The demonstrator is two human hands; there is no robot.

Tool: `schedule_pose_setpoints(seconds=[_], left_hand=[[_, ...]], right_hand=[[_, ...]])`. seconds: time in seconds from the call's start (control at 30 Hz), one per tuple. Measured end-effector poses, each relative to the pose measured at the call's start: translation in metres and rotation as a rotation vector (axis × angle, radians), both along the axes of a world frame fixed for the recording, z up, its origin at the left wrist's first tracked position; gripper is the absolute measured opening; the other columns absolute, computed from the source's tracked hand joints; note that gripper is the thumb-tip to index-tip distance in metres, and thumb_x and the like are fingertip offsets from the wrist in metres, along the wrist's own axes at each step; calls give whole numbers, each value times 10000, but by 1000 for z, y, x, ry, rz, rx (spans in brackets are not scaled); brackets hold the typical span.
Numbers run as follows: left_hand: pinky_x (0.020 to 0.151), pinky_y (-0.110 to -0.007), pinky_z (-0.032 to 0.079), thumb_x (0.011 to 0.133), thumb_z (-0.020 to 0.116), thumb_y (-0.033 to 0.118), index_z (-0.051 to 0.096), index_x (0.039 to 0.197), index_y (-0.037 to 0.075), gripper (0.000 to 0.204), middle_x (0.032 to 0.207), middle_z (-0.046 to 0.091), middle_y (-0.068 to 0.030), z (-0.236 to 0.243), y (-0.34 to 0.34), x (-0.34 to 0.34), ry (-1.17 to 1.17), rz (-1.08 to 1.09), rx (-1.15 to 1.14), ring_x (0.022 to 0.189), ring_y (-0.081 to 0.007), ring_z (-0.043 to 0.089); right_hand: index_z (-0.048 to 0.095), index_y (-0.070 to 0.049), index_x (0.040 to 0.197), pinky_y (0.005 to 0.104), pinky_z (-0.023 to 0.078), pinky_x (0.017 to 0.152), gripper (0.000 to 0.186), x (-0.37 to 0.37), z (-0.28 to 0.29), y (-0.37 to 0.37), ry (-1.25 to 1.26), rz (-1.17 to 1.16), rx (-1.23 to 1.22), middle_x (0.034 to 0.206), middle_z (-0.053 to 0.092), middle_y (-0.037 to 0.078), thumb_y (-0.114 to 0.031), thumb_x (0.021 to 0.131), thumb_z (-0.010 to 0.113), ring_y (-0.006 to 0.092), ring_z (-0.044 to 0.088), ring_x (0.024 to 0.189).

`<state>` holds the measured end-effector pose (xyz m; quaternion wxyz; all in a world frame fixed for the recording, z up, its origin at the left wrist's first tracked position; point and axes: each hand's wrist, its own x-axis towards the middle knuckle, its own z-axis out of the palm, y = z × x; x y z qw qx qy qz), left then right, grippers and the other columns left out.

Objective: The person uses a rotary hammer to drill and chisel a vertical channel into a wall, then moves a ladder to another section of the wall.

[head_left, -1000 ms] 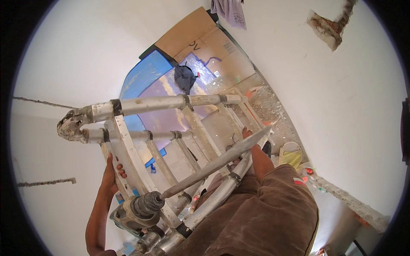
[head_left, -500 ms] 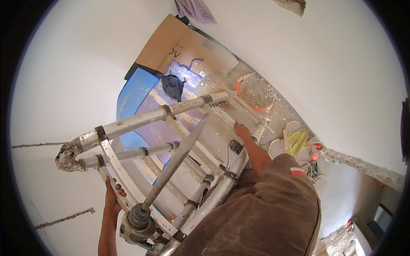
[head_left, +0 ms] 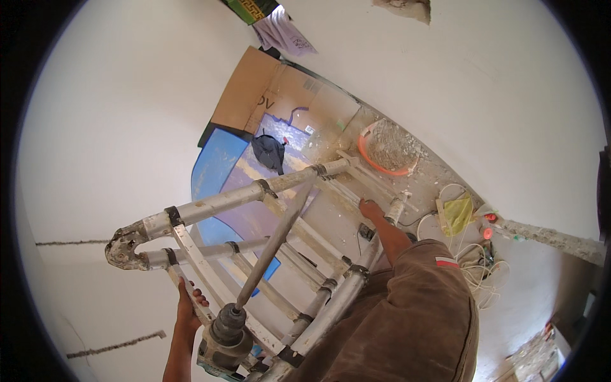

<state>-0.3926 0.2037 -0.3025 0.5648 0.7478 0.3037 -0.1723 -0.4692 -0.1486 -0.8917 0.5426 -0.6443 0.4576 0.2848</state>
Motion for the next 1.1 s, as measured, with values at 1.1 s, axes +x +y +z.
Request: schedule_pose_setpoints(seconds=[1.1], left_hand=[[562, -341, 527, 855, 641, 578, 497, 1050, 86, 549, 745, 511, -38, -40, 17, 33, -39, -227, -129, 596, -174, 547]], right_hand=[[494, -66, 1240, 338, 437, 633, 460, -370, 95, 84, -294, -462, 130, 943, 608, 94, -440, 977, 449, 176, 582, 822]])
